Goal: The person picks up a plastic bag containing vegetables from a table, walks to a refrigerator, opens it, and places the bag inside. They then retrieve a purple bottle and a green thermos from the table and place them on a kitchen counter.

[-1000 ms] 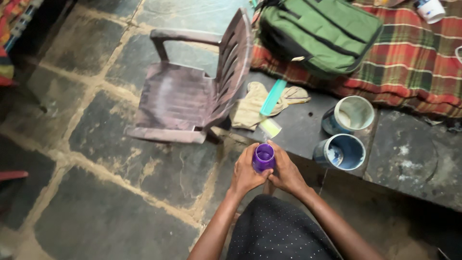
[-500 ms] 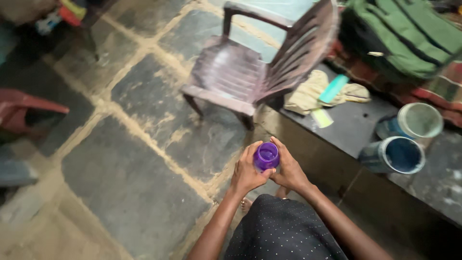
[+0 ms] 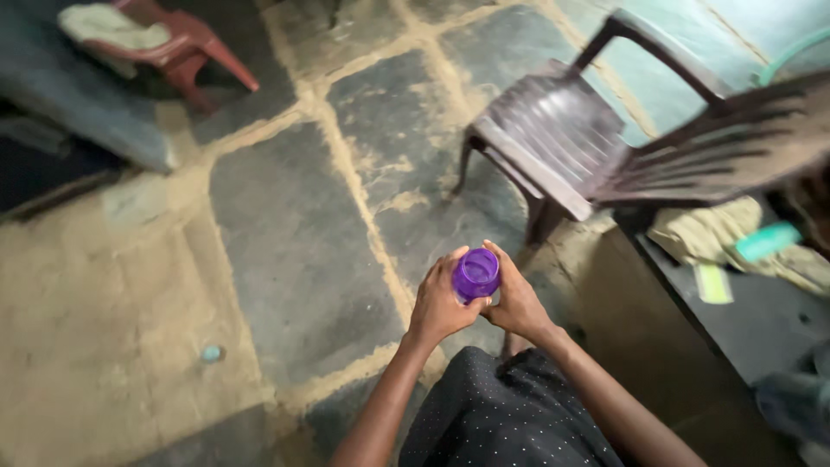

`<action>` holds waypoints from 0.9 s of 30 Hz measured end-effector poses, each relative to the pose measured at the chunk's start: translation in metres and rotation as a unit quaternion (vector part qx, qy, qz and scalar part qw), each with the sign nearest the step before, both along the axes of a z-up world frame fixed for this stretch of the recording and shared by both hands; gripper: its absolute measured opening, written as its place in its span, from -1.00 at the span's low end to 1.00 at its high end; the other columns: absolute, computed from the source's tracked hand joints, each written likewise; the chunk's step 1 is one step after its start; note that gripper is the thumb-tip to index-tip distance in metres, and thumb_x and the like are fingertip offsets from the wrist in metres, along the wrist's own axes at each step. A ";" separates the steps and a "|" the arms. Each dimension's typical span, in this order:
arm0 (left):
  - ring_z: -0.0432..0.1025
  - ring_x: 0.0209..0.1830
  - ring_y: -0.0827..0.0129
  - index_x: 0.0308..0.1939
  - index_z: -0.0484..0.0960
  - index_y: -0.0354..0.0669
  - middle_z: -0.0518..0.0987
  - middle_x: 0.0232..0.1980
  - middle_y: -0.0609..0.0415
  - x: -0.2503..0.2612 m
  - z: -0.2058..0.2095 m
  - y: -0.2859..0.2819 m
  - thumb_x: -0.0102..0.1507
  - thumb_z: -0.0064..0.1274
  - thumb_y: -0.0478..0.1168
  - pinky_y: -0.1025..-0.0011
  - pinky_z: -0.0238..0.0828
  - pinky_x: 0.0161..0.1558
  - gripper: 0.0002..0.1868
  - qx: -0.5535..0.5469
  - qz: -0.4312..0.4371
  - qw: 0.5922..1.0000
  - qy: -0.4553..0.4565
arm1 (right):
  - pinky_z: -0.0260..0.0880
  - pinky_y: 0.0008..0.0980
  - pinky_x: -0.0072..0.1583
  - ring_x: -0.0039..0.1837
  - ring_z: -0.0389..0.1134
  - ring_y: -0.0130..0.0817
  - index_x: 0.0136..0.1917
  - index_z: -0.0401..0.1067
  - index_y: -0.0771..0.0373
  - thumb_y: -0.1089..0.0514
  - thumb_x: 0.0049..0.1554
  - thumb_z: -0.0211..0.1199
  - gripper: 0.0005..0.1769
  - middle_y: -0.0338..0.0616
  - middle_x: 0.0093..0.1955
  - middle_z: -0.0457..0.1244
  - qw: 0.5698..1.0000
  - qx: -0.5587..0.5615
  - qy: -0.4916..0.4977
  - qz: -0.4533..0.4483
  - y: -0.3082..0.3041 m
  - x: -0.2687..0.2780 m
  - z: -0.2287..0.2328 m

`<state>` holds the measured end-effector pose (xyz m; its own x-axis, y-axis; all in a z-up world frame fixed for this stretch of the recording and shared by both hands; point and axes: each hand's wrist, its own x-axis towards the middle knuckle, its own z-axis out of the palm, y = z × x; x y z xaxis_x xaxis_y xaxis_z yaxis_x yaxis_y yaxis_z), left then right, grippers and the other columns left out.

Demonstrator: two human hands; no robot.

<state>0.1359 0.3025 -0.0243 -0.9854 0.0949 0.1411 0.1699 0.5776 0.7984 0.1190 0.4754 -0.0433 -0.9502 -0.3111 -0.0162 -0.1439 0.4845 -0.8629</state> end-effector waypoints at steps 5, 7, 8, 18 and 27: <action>0.40 0.26 -0.15 0.37 0.30 -0.13 0.51 0.23 -0.21 0.004 0.004 -0.035 -0.07 0.45 -0.11 0.06 0.36 0.24 -0.02 0.004 0.086 0.995 -0.047 | 0.19 -0.15 0.46 0.55 0.12 0.07 0.58 -0.05 0.24 0.27 -0.23 0.47 0.19 0.17 0.53 0.08 0.996 -0.001 0.030 0.087 -0.041 -0.023 -0.001; 0.41 0.25 -0.15 0.36 0.31 -0.13 0.51 0.22 -0.21 0.004 0.003 -0.046 -0.08 0.45 -0.12 0.07 0.38 0.24 -0.02 0.008 0.120 0.991 -0.050 | 0.20 -0.14 0.46 0.55 0.12 0.07 0.58 -0.06 0.24 0.27 -0.25 0.49 0.22 0.16 0.53 0.08 0.993 0.002 0.023 0.115 -0.056 -0.033 -0.007; 0.42 0.25 -0.15 0.36 0.31 -0.12 0.52 0.22 -0.20 0.003 0.003 -0.053 -0.08 0.45 -0.12 0.07 0.39 0.24 -0.03 0.010 0.138 0.989 -0.051 | 0.20 -0.14 0.45 0.54 0.13 0.07 0.58 -0.07 0.23 0.26 -0.27 0.50 0.24 0.15 0.52 0.08 0.992 0.004 0.018 0.128 -0.065 -0.039 -0.009; 0.44 0.25 -0.13 0.38 0.32 -0.20 0.52 0.25 -0.22 -0.025 -0.004 -0.112 -0.07 0.48 -0.14 0.09 0.41 0.23 -0.01 0.010 0.275 0.961 -0.023 | 0.22 -0.12 0.45 0.55 0.11 0.13 0.59 -0.07 0.23 0.32 -0.26 0.44 0.22 0.18 0.53 0.08 0.960 -0.021 0.062 0.271 -0.147 -0.113 -0.025; 0.44 0.28 -0.14 0.37 0.34 -0.22 0.52 0.27 -0.24 -0.040 -0.014 -0.153 -0.06 0.47 -0.19 0.11 0.41 0.23 -0.04 0.032 0.410 0.912 -0.014 | 0.20 -0.10 0.44 0.52 0.12 0.17 0.58 -0.08 0.21 0.33 -0.25 0.41 0.20 0.21 0.54 0.05 0.915 0.000 0.035 0.403 -0.223 -0.162 -0.025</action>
<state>0.0962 0.1499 -0.0382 -0.7250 -0.6822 0.0953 -0.3183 0.4545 0.8320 -0.0435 0.2520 -0.0681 -0.4110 -0.9110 0.0348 -0.5089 0.1976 -0.8378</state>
